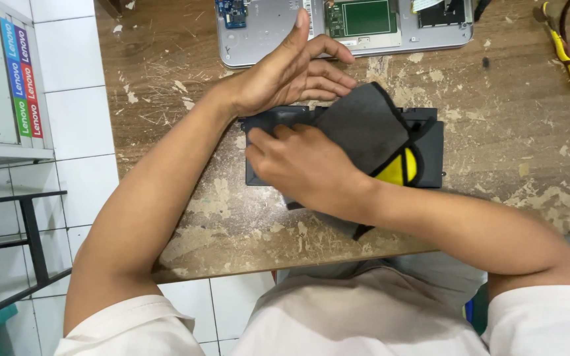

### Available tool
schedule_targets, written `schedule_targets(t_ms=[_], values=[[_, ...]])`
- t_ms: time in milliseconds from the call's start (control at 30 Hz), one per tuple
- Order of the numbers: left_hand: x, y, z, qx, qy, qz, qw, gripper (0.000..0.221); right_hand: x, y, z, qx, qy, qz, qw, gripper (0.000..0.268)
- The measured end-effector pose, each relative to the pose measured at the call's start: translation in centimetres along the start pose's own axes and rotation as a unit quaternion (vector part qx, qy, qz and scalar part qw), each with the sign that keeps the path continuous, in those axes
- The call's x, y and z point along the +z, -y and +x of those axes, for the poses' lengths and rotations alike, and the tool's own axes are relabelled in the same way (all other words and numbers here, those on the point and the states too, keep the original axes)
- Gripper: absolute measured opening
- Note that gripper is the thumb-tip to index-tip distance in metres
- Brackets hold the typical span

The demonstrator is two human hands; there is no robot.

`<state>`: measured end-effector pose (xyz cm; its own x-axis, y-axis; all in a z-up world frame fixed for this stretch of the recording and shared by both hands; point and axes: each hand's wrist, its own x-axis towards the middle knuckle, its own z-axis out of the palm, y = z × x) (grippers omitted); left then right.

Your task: Polishing the surface of a laptop battery using a cleaning cloth on a repair bench.

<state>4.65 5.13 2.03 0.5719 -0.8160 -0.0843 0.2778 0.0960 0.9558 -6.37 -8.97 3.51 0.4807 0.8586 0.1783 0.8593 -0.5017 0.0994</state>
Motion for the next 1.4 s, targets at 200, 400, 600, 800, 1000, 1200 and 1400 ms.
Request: schedule_targets(t_ms=[200,400,600,800,1000,1200,1400], values=[[0.2,0.0,-0.1,0.013,-0.002,0.010,1.000,0.104,-0.8,-3.0,-2.0,-0.011,0.077,0.031,0.997,0.018],[0.5,-0.5,-0.1,-0.022,-0.043,-0.020,0.999,0.103,-0.3,-1.2,0.3,-0.052,-0.010,0.030,0.998,0.020],[0.6,-0.7,-0.4,-0.030,-0.054,0.011,0.998,0.103,1.7,1.1,2.4,-0.032,-0.105,0.014,0.994,0.020],[0.3,0.1,-0.1,-0.025,-0.050,-0.016,0.998,0.100,1.1,0.1,0.8,-0.058,-0.043,0.044,0.996,0.017],[0.3,-0.2,-0.2,-0.014,-0.034,-0.010,0.999,0.099,0.3,-1.2,-0.1,-0.098,-0.018,0.096,0.990,0.018],[-0.2,0.6,-0.2,-0.003,-0.028,0.015,0.999,0.095,0.1,-1.6,0.4,-0.116,0.061,0.223,0.966,0.006],[-0.2,0.8,-0.1,0.051,0.009,0.033,0.998,0.091,0.3,-2.1,-2.0,-0.075,0.001,0.137,0.988,0.013]])
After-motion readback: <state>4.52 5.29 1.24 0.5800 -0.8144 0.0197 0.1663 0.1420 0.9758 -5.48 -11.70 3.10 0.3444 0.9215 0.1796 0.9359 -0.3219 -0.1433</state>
